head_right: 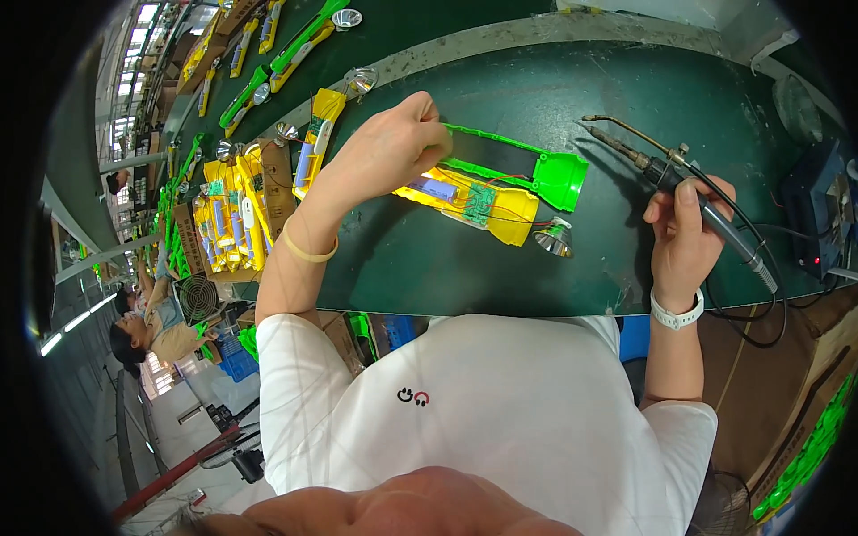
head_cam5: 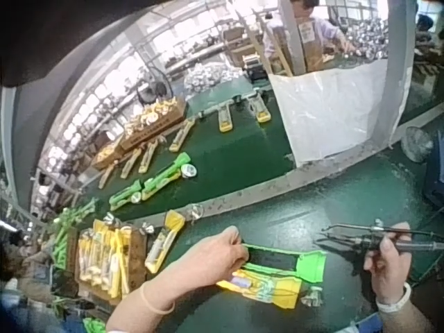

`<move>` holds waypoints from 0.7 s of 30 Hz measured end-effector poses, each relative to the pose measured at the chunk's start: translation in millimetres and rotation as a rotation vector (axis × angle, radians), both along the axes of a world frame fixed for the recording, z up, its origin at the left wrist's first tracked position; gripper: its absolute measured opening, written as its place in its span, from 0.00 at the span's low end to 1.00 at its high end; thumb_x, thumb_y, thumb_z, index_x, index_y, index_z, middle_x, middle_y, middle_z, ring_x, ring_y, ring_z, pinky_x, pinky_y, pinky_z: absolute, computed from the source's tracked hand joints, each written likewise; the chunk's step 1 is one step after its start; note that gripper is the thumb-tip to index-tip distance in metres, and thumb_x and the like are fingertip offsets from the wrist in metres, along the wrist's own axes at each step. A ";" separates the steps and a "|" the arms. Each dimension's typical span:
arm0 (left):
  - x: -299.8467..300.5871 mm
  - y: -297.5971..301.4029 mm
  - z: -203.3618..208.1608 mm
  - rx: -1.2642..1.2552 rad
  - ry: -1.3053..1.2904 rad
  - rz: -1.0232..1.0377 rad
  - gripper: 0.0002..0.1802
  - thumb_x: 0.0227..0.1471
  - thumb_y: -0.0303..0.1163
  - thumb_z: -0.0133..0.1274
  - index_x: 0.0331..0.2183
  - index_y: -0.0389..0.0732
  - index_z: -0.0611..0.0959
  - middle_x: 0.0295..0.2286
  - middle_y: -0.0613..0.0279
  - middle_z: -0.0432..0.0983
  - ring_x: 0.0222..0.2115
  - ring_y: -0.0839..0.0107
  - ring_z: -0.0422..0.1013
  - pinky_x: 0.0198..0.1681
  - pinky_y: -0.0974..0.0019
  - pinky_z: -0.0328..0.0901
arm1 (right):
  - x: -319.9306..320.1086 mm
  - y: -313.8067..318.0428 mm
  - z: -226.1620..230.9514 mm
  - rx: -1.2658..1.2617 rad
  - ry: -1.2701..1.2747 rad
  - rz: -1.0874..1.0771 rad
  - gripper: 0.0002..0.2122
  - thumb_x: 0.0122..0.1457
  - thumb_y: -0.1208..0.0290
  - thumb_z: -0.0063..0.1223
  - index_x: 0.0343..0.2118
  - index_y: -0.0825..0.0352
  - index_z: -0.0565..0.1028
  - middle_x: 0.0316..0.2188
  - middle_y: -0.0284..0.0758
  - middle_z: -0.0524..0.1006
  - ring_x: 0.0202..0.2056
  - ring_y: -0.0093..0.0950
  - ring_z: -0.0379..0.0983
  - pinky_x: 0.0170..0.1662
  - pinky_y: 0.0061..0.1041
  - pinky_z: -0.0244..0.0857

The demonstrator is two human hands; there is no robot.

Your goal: The recorder is soldering electrical components and assembling the internal parts of green and yellow flashlights at an industrial workbench.

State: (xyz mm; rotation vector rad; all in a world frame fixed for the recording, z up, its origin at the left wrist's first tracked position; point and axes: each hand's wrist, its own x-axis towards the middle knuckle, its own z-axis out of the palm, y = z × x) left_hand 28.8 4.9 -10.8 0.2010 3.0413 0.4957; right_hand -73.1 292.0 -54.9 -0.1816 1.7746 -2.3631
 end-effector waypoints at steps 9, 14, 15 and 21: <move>-17.5 -19.0 4.5 0.041 0.237 -0.031 0.09 0.41 0.30 0.56 0.30 0.40 0.81 0.38 0.56 0.71 0.40 0.61 0.67 0.41 0.64 0.63 | 0.5 -0.8 2.1 -0.054 0.001 -0.020 0.09 0.55 0.69 0.48 0.34 0.65 0.62 0.19 0.34 0.68 0.18 0.21 0.65 0.20 0.14 0.58; -0.8 -16.2 9.1 0.135 0.159 -0.151 0.13 0.35 0.29 0.57 0.29 0.39 0.76 0.43 0.52 0.68 0.51 0.52 0.59 0.50 0.57 0.58 | -1.0 3.3 -1.1 -0.047 0.010 -0.089 0.09 0.55 0.68 0.47 0.35 0.65 0.63 0.19 0.33 0.67 0.17 0.20 0.64 0.19 0.14 0.55; 12.6 -12.9 11.8 0.239 0.089 -0.153 0.19 0.33 0.31 0.59 0.32 0.40 0.74 0.44 0.52 0.67 0.51 0.51 0.58 0.51 0.55 0.56 | -1.6 3.4 -1.3 -0.051 0.019 -0.102 0.10 0.55 0.68 0.47 0.36 0.65 0.63 0.18 0.33 0.67 0.17 0.20 0.64 0.18 0.14 0.54; 43.0 7.0 -16.2 0.415 0.087 -0.104 0.22 0.33 0.27 0.61 0.31 0.43 0.67 0.37 0.56 0.68 0.39 0.57 0.66 0.41 0.60 0.62 | -10.2 2.7 -4.1 -0.105 0.025 -0.072 0.07 0.58 0.71 0.41 0.38 0.65 0.62 0.19 0.34 0.65 0.17 0.20 0.62 0.16 0.12 0.50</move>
